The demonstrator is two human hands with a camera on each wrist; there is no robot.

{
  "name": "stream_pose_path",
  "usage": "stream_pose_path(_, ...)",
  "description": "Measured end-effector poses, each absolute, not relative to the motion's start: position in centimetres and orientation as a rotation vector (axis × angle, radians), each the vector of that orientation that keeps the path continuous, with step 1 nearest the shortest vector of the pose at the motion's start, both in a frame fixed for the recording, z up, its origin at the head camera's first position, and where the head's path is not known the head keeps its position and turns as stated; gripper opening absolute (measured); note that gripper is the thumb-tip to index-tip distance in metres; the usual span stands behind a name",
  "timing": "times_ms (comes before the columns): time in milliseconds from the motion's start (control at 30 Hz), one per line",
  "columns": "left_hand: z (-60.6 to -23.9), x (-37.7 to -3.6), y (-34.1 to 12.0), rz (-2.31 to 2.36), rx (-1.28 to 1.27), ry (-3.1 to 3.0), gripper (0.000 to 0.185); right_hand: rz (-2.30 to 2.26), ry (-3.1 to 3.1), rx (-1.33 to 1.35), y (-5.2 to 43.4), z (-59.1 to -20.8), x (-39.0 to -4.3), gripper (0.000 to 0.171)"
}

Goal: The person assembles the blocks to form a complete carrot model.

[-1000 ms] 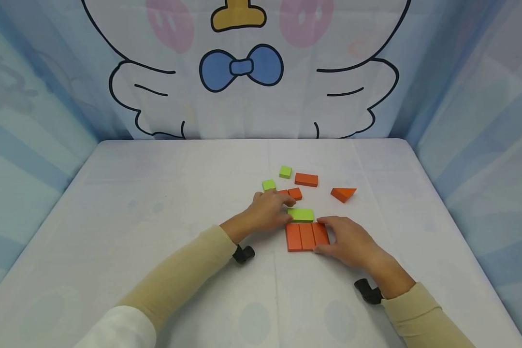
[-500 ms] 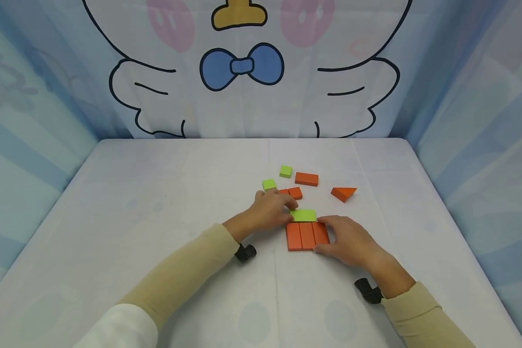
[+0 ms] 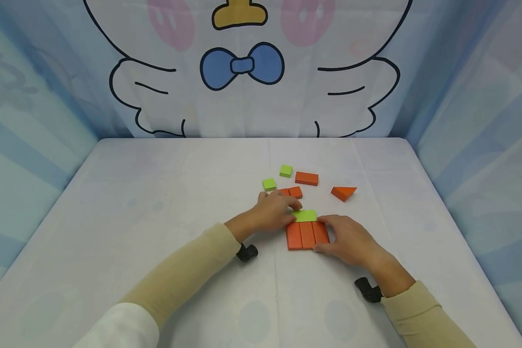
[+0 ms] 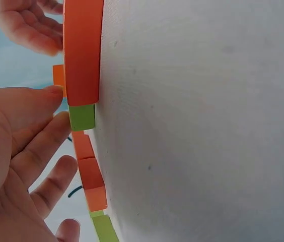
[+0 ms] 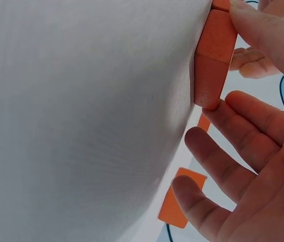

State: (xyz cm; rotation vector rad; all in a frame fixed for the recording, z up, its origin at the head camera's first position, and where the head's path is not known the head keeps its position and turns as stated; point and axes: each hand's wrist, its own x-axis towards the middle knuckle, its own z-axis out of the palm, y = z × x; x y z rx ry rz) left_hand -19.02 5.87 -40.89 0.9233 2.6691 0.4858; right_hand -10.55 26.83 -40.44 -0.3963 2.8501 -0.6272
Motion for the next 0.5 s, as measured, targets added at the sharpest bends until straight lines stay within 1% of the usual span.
stream_pose_path(333, -40.89, -18.68, 5.54, 0.494, 0.965, 2.639, 0.036, -0.647, 2.856, -0.452, 26.82, -40.39, -10.53, 0.071)
stream_pose_path(500, -40.92, -18.63, 5.42, 0.490, 0.960, 2.631, 0.038, -0.667, 2.858, -0.518, 26.76, -40.35, -10.51, 0.068)
